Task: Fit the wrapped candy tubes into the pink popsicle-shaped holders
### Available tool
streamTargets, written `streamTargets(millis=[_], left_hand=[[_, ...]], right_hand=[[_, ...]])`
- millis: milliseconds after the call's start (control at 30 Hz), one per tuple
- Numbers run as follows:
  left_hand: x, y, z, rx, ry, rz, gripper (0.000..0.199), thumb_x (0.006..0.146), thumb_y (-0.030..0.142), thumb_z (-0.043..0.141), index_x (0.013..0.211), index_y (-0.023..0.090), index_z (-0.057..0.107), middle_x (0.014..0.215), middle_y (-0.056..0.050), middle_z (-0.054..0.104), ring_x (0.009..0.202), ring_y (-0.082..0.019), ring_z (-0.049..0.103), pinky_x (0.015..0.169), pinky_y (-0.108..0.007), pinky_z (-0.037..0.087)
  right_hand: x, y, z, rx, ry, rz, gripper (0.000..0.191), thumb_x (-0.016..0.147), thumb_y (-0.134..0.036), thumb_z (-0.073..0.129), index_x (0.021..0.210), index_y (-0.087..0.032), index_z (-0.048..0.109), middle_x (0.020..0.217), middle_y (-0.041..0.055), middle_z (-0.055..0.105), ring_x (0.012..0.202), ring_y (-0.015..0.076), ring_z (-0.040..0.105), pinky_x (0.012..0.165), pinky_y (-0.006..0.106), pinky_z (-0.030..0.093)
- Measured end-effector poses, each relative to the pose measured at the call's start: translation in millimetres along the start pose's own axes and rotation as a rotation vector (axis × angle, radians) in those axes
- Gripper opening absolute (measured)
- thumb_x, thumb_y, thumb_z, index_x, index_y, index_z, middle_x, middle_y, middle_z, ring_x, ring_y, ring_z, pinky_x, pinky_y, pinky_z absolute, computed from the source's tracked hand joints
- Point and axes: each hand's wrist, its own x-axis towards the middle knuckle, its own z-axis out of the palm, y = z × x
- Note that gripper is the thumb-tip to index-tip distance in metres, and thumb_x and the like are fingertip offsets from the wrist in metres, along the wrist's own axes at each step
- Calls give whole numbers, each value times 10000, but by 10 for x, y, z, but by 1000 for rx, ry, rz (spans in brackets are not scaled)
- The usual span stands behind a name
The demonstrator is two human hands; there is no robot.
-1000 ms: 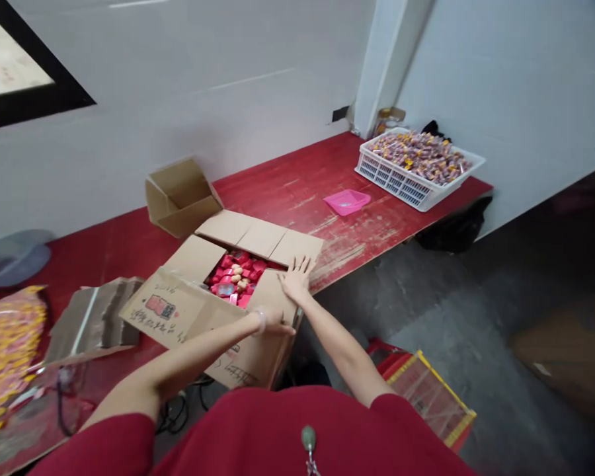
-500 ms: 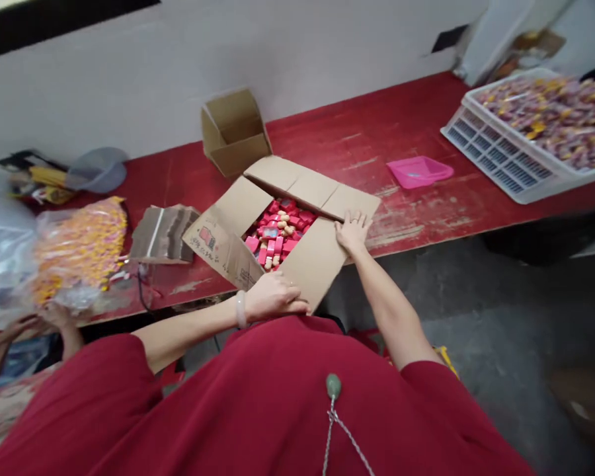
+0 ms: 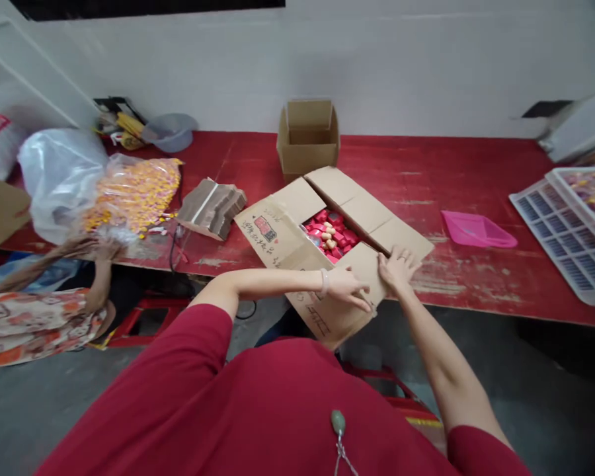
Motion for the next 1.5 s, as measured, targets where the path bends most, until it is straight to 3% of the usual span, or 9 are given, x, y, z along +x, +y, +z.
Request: streamTargets(millis=[167,333,500,633,933,1067,1167,1333,1500], left_hand=[[-354,-1177,-407,178,187,-349,608,929,637,540,1273,150,658,1315,-193,654,1207,-310,587,1002,-414,350],[-809,-2153,-621,278,13,-374,594,918,623,569,999,73,779,1134,-234,716,1068,-304,646,992,-389,389],[-940,-2134,-490,100,-104,-351,774,898,782,432,872,105,804,828,-194,753,765,-258,710,738,-316,470],[-958,-1916,-367,49,-91,-342,675,916,718,494,930,119,806,883,-184,771,762,-268,733,692,-312,493],[-1450,-1448,-446,161,42,-98,447,926,533,627,756,137,743,728,-121,731,631,-201,676,589,-284,450],[-2281,-1196,-426,222,512,228,371,1033,269,454,702,191,604,600,-14,602,564,-147,553,551,-297,335],[-2716,-1132,-478,252,613,175,405,1057,242,364,696,206,544,628,-17,576,594,-160,513,580,-324,318],[-2910,-1032,-568,199,493,19,383,1014,435,477,691,247,560,690,-50,606,683,-191,535,642,-354,392],[-2978,-968,-605,201,455,-138,339,1010,357,469,742,273,660,729,-66,667,750,-230,595,703,-408,439]], right_hand=[[321,-312,-184,70,5,-13,697,1017,-529,257,1532,-79,396,1594,297,287,1494,455,211,1117,764,124],[804,-1484,-331,176,38,-178,663,1016,-484,290,1538,-86,382,1596,268,307,1488,406,240,1146,687,195],[1069,-2868,-158,275,-85,-25,721,1024,-570,259,1589,-126,316,1648,248,212,1521,435,131,1123,752,124],[992,-3494,216,234,-58,207,841,986,-624,367,1626,-103,209,1663,290,62,1529,461,-1,1103,787,56],[902,-3425,597,157,67,215,748,939,-314,433,1638,-168,208,1679,236,92,1544,436,-23,1120,771,56],[974,-3546,517,203,-28,240,754,948,-327,410,1649,-194,163,1697,187,39,1543,429,-81,1101,797,39],[992,-3619,401,222,-16,217,735,994,-397,350,1655,-196,99,1702,167,-36,1538,425,-124,1095,803,16],[751,-3448,146,339,-134,-15,749,1035,-527,272,1652,-168,44,1703,163,-30,1552,384,-80,1130,761,-13],[-66,-2628,-107,200,-227,-338,570,1010,-397,460,1489,-87,460,1529,220,446,1444,340,353,1212,557,138]])
